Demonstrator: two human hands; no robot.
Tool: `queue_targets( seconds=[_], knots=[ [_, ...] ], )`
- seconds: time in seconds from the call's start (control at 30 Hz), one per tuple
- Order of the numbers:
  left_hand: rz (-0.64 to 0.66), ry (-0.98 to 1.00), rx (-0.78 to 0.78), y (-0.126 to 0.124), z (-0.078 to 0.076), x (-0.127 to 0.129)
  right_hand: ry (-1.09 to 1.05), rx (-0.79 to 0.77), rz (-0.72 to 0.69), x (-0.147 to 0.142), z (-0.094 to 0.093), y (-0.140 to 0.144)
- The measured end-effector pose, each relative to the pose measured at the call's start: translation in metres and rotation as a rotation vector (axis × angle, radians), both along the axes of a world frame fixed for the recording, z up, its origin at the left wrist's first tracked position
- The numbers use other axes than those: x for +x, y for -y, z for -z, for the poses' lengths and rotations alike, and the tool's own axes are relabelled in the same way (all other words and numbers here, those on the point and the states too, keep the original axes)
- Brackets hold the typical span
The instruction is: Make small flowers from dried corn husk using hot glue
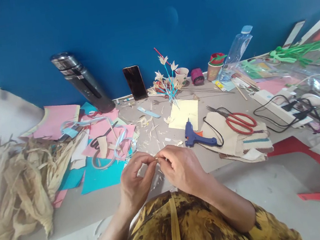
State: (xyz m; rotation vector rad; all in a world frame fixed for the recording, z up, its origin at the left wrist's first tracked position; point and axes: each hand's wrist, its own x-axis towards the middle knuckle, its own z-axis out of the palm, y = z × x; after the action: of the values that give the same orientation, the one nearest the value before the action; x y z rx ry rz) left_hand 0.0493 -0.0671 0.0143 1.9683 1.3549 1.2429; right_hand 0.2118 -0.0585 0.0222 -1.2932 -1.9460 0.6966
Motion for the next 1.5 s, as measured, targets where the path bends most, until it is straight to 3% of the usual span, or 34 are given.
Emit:
queue_targets(
  seconds=[0.13,0.23,0.6,0.9,1.03,1.17,1.3,1.5],
  knots=[
    [-0.112,-0.159,0.133,-0.001,0.008,0.004,0.067,0.067,0.003,-0.004,0.002,0.002],
    [-0.136,-0.214,0.143,-0.001,0.009,0.005,0.089,0.078,0.007,-0.005,0.003,0.003],
    [0.185,0.268,-0.394,-0.01,0.007,-0.007,0.021,-0.051,0.048,-0.005,0.0,0.004],
    [0.108,0.085,-0.207,-0.006,-0.002,-0.003,0.042,0.036,0.06,-0.007,0.004,0.007],
    [0.154,0.282,-0.304,-0.005,0.002,-0.004,0.036,0.088,0.053,-0.008,-0.001,0.009],
    [0.31,0.665,-0.58,-0.007,0.013,-0.004,0.002,0.113,0.055,-0.006,-0.008,0.011],
    [0.42,0.879,-0.763,-0.009,0.019,-0.003,-0.113,-0.12,-0.049,0.003,-0.012,0.008],
    [0.471,0.889,-0.86,-0.01,0.016,-0.005,-0.324,-0.427,-0.142,0.011,-0.007,0.004]
  ],
)
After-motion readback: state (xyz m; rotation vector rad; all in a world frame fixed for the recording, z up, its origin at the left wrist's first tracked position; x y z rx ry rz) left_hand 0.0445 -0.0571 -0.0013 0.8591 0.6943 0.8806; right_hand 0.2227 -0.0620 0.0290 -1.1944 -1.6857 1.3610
